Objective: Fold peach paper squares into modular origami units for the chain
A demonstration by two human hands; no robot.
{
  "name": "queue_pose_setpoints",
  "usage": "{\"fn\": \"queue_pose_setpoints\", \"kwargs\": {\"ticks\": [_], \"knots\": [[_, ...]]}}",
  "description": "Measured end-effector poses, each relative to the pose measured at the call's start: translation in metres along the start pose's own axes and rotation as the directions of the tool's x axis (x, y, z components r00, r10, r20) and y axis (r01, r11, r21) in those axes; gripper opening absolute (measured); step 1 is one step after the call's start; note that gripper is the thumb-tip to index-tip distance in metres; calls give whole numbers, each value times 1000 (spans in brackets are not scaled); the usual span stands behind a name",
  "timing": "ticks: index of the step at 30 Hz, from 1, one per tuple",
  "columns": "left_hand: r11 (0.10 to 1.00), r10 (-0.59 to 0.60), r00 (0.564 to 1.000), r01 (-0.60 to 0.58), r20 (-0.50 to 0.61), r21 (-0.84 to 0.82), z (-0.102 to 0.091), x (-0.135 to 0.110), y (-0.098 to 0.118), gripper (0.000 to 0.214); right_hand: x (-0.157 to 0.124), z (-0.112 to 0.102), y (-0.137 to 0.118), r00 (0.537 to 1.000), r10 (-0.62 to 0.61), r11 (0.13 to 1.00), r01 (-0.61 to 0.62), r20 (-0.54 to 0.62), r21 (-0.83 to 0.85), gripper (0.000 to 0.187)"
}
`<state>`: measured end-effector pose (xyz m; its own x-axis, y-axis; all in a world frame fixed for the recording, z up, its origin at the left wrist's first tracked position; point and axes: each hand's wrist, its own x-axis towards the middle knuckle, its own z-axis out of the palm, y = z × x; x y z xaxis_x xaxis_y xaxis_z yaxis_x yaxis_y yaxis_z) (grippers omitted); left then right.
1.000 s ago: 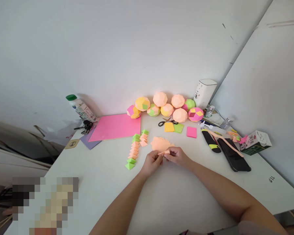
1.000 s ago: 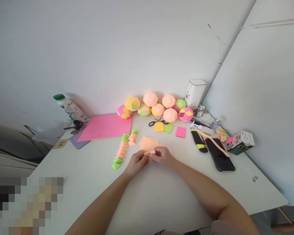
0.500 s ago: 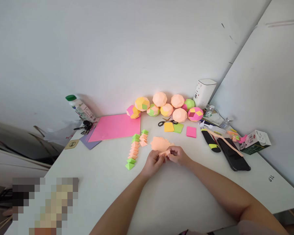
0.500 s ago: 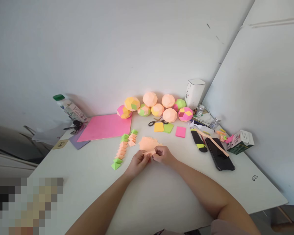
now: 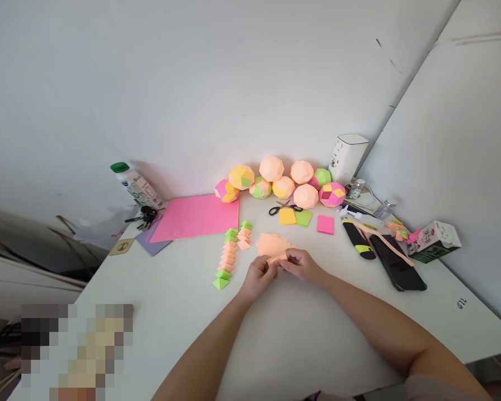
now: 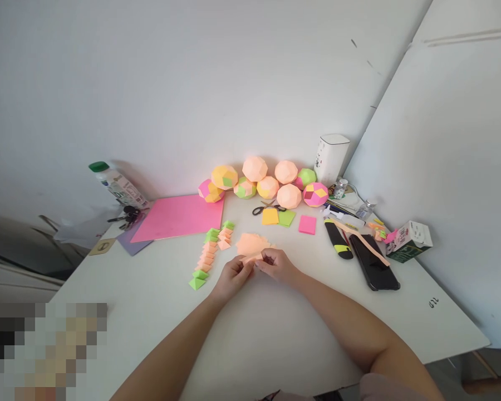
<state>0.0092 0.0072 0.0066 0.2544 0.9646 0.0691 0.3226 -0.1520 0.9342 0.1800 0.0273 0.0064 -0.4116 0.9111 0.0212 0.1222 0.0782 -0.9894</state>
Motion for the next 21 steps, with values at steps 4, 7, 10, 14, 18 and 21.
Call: {"fn": "queue_pose_setpoints", "kwargs": {"ticks": [4, 7, 10, 14, 18, 21], "knots": [[999, -49, 999, 49, -21, -21, 2, 0, -3, 32, 1, -1, -1, 1000, 19, 999, -19, -12, 51, 27], [993, -87, 995, 84, -41, -77, 2, 0, -4, 29, 2, -3, -1, 999, 28, 995, -24, -44, 93, 21], [989, -88, 995, 81, -49, -120, 2, -1, -4, 25, 2, -4, 0, 997, 36, 991, -27, -67, 133, 17], [986, -80, 995, 70, -57, -153, 2, -1, -3, 24, 3, -4, 0, 996, 46, 981, -30, -78, 191, 16], [981, -82, 993, 66, -85, -181, 1, -1, -3, 23, 3, -3, -1, 993, 60, 971, -35, -98, 238, 18], [981, -78, 991, 57, -107, -187, 1, -1, -4, 24, 4, -3, -2, 991, 66, 969, -36, -116, 244, 17]]}}
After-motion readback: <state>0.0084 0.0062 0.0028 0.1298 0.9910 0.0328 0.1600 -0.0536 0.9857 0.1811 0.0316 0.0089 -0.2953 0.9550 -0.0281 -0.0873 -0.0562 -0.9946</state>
